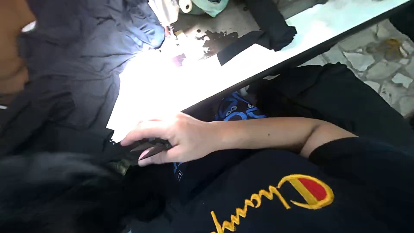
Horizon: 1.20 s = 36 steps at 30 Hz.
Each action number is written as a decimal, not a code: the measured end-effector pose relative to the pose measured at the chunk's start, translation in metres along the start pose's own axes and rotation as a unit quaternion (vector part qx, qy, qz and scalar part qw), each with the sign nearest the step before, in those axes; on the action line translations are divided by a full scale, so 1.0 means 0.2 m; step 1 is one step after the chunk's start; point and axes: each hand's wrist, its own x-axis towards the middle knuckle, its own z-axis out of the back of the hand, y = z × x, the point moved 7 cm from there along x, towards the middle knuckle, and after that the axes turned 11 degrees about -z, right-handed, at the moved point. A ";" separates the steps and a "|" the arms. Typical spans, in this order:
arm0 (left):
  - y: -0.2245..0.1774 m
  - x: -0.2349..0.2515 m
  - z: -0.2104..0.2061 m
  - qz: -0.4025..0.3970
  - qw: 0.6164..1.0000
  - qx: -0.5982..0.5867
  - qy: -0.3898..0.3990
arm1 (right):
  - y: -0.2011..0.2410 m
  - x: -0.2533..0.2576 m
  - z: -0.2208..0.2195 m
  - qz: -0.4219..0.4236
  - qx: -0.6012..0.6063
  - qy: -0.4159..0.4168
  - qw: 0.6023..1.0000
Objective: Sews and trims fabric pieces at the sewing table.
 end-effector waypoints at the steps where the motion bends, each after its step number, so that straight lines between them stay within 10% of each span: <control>1: 0.03 0.06 -0.24 -0.001 0.999 -0.052 0.012 | 0.00 0.00 0.00 0.000 0.024 -0.010 1.000; 5: -0.04 0.19 -0.87 0.053 0.995 -0.089 0.014 | -0.14 -0.09 0.12 -0.127 0.020 -0.042 0.991; 12: 0.06 0.24 -1.02 0.110 0.990 -0.088 0.010 | -0.28 -0.08 0.22 -0.264 0.044 -0.033 0.963; 15: 0.05 0.31 -0.88 -0.006 0.989 0.107 0.103 | -0.30 -0.05 0.38 -0.157 -0.113 -0.147 0.970; 20: 0.15 0.22 -0.79 -0.263 0.823 0.383 0.326 | -0.28 -0.07 0.60 -0.044 -0.400 -0.242 0.883; 26: 0.25 0.27 -0.81 -0.092 0.968 0.080 0.222 | -0.34 -0.22 0.63 -0.118 -0.368 -0.247 0.889; 29: 0.20 0.39 -1.02 -0.070 0.976 0.005 0.205 | -0.29 -0.33 0.60 -0.175 -0.311 -0.212 0.910; 36: 0.46 0.49 -1.74 -0.234 0.791 0.254 0.506 | -0.35 -0.35 0.52 -0.384 -0.260 0.017 0.885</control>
